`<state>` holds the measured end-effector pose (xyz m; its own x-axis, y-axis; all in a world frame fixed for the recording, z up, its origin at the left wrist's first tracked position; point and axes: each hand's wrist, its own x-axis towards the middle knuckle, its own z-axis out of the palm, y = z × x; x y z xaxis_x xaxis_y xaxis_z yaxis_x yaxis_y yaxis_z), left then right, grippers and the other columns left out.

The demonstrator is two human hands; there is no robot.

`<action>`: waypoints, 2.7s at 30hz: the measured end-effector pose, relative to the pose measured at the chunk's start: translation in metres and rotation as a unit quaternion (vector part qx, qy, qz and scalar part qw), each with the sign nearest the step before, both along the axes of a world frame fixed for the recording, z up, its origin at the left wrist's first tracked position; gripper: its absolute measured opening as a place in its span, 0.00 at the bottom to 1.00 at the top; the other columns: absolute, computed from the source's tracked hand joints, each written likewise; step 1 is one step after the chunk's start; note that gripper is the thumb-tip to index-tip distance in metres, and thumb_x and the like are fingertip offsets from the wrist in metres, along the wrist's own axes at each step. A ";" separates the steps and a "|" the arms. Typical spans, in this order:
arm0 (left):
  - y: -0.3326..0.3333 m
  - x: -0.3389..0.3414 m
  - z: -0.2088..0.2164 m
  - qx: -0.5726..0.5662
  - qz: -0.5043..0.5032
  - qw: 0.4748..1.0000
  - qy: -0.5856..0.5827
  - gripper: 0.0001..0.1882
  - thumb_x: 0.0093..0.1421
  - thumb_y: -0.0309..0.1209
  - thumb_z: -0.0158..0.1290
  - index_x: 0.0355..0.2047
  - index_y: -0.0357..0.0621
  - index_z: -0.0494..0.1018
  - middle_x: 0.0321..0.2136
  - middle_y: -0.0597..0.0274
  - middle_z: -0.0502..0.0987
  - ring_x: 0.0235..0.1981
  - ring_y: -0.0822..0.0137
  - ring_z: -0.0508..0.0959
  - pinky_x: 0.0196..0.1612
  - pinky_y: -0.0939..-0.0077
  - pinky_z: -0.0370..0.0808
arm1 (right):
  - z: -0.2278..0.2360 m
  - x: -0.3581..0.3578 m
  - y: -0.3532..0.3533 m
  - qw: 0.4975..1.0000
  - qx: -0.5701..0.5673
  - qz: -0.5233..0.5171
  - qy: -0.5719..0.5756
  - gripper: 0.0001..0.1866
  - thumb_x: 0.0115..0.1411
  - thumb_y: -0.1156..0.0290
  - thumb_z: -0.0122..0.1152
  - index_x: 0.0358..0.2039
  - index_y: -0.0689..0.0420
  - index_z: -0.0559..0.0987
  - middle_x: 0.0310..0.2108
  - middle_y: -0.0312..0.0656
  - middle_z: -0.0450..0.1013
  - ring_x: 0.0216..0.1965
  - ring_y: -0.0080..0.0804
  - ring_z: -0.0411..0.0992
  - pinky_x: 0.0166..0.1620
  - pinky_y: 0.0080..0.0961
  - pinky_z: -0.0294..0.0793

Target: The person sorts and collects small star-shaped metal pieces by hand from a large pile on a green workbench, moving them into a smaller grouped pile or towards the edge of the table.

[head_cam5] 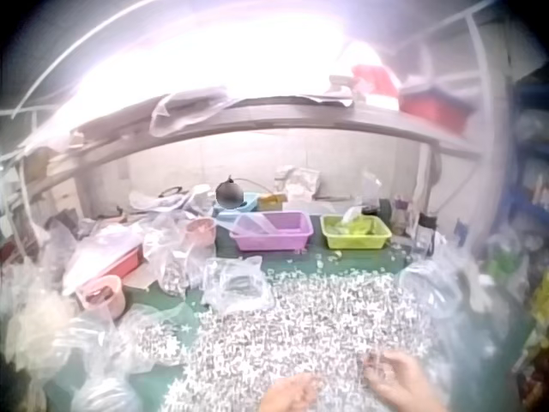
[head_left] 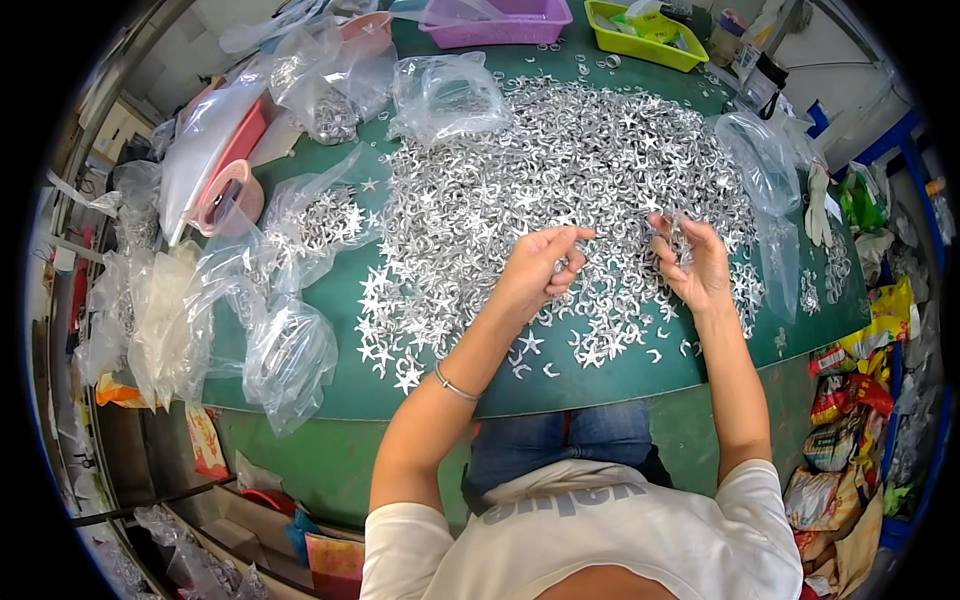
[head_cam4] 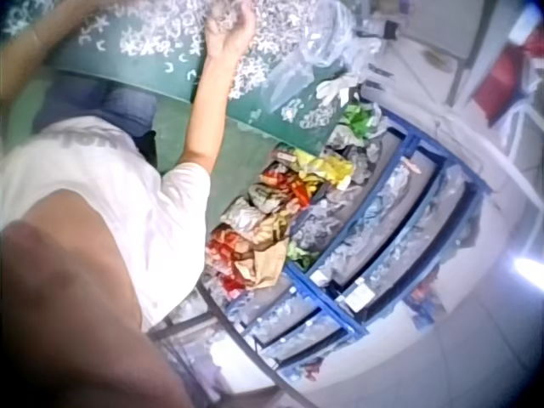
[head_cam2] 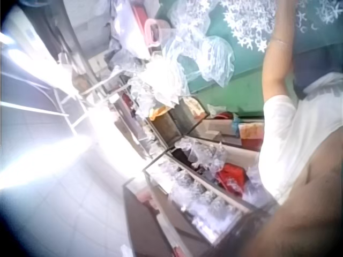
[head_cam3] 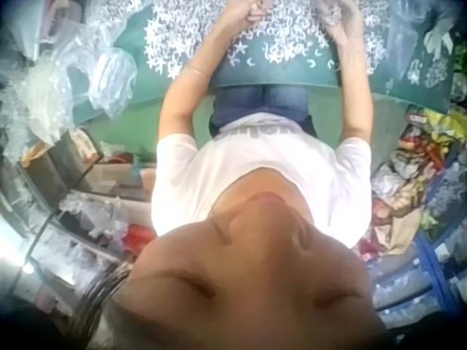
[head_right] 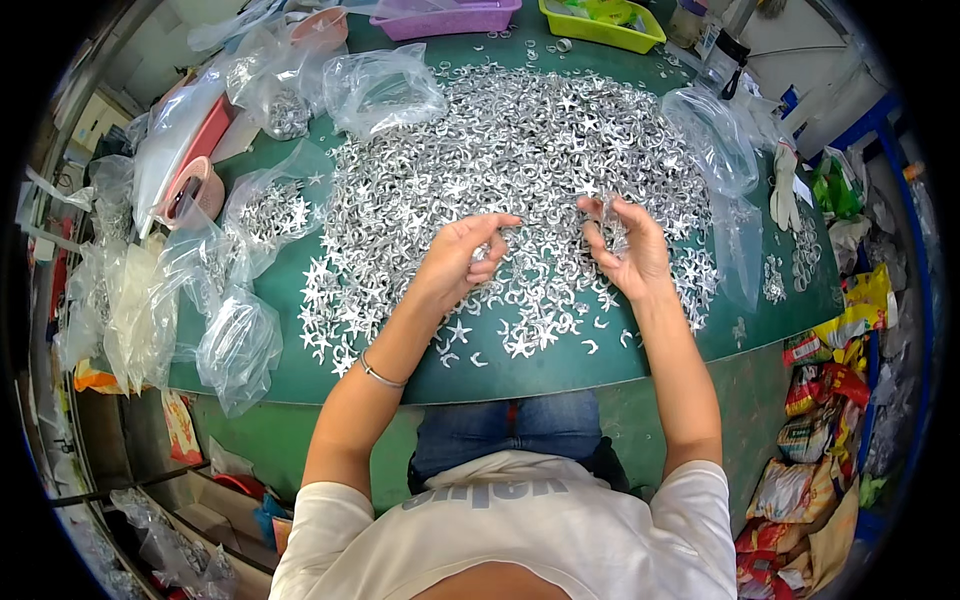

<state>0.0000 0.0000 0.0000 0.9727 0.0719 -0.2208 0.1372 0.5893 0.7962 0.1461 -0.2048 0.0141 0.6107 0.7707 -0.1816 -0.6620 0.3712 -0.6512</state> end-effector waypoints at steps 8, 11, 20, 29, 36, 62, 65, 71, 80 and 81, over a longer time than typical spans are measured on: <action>-0.008 -0.001 0.008 0.544 0.059 0.836 -0.037 0.11 0.53 0.35 0.60 0.31 0.40 0.78 0.16 0.63 0.74 0.16 0.69 0.70 0.21 0.77 0.68 | 0.002 -0.008 0.009 0.973 -0.143 0.061 -0.172 0.12 0.60 0.63 0.57 0.32 0.60 0.76 0.23 0.39 0.71 0.23 0.26 0.68 0.14 0.14 0.60; -0.016 -0.011 0.001 0.690 0.037 0.721 -0.051 0.13 0.46 0.35 0.63 0.32 0.44 0.78 0.19 0.54 0.77 0.22 0.56 0.77 0.28 0.65 0.73 | 0.018 -0.038 0.023 0.839 -0.357 0.059 -0.407 0.08 0.55 0.68 0.63 0.31 0.61 0.80 0.18 0.38 0.72 0.19 0.24 0.68 0.21 0.19 0.67; -0.019 -0.012 0.006 0.719 0.012 0.694 -0.037 0.14 0.46 0.35 0.63 0.33 0.44 0.78 0.23 0.52 0.78 0.27 0.52 0.79 0.31 0.62 0.74 | 0.009 -0.056 0.041 0.477 -0.431 0.019 -0.765 0.05 0.52 0.72 0.57 0.29 0.56 0.79 0.26 0.46 0.76 0.27 0.46 0.75 0.29 0.38 0.73; -0.024 -0.014 0.004 0.746 -0.020 0.663 -0.063 0.13 0.46 0.32 0.62 0.33 0.42 0.77 0.30 0.54 0.79 0.29 0.52 0.79 0.33 0.62 0.75 | 0.016 -0.057 0.029 0.538 -0.421 0.012 -0.730 0.08 0.52 0.71 0.60 0.35 0.52 0.81 0.27 0.44 0.77 0.26 0.43 0.75 0.30 0.36 0.73; -0.026 -0.013 0.004 0.753 -0.014 0.654 -0.070 0.10 0.47 0.31 0.60 0.29 0.40 0.76 0.29 0.54 0.78 0.29 0.51 0.78 0.32 0.61 0.75 | 0.016 -0.054 0.024 0.505 -0.447 0.025 -0.738 0.04 0.51 0.71 0.61 0.28 0.54 0.80 0.26 0.44 0.76 0.25 0.44 0.74 0.30 0.37 0.73; -0.019 -0.015 0.010 0.737 -0.047 0.670 -0.071 0.10 0.46 0.27 0.57 0.32 0.45 0.78 0.31 0.56 0.79 0.31 0.53 0.78 0.35 0.62 0.74 | 0.011 -0.045 0.027 0.650 -0.387 -0.009 -0.654 0.08 0.51 0.68 0.65 0.32 0.55 0.82 0.25 0.47 0.77 0.23 0.39 0.74 0.31 0.31 0.72; -0.015 -0.011 0.013 0.711 -0.039 0.699 -0.065 0.09 0.47 0.27 0.57 0.31 0.46 0.78 0.31 0.57 0.78 0.30 0.54 0.78 0.35 0.63 0.74 | 0.008 -0.042 0.025 0.674 -0.369 -0.005 -0.640 0.08 0.53 0.70 0.64 0.32 0.58 0.81 0.23 0.44 0.77 0.20 0.30 0.72 0.29 0.26 0.71; -0.004 -0.015 0.006 0.723 -0.020 0.682 -0.107 0.11 0.48 0.26 0.56 0.34 0.48 0.79 0.30 0.57 0.78 0.30 0.55 0.78 0.34 0.64 0.74 | 0.016 -0.044 0.027 0.801 -0.349 0.026 -0.486 0.08 0.56 0.72 0.61 0.32 0.64 0.80 0.21 0.35 0.74 0.22 0.16 0.69 0.26 0.18 0.67; -0.011 -0.016 0.011 0.740 -0.060 0.664 -0.089 0.08 0.50 0.27 0.55 0.32 0.45 0.78 0.28 0.58 0.76 0.30 0.54 0.78 0.34 0.62 0.74 | 0.022 -0.039 0.015 0.842 -0.362 0.010 -0.400 0.10 0.58 0.69 0.59 0.34 0.63 0.79 0.20 0.34 0.72 0.18 0.17 0.66 0.21 0.14 0.63; -0.010 -0.014 0.011 0.736 -0.049 0.669 -0.094 0.07 0.50 0.27 0.55 0.31 0.44 0.78 0.28 0.57 0.76 0.30 0.54 0.78 0.34 0.62 0.73 | 0.024 -0.038 0.012 0.864 -0.357 0.015 -0.355 0.11 0.59 0.67 0.58 0.34 0.63 0.79 0.19 0.33 0.71 0.17 0.17 0.65 0.18 0.13 0.61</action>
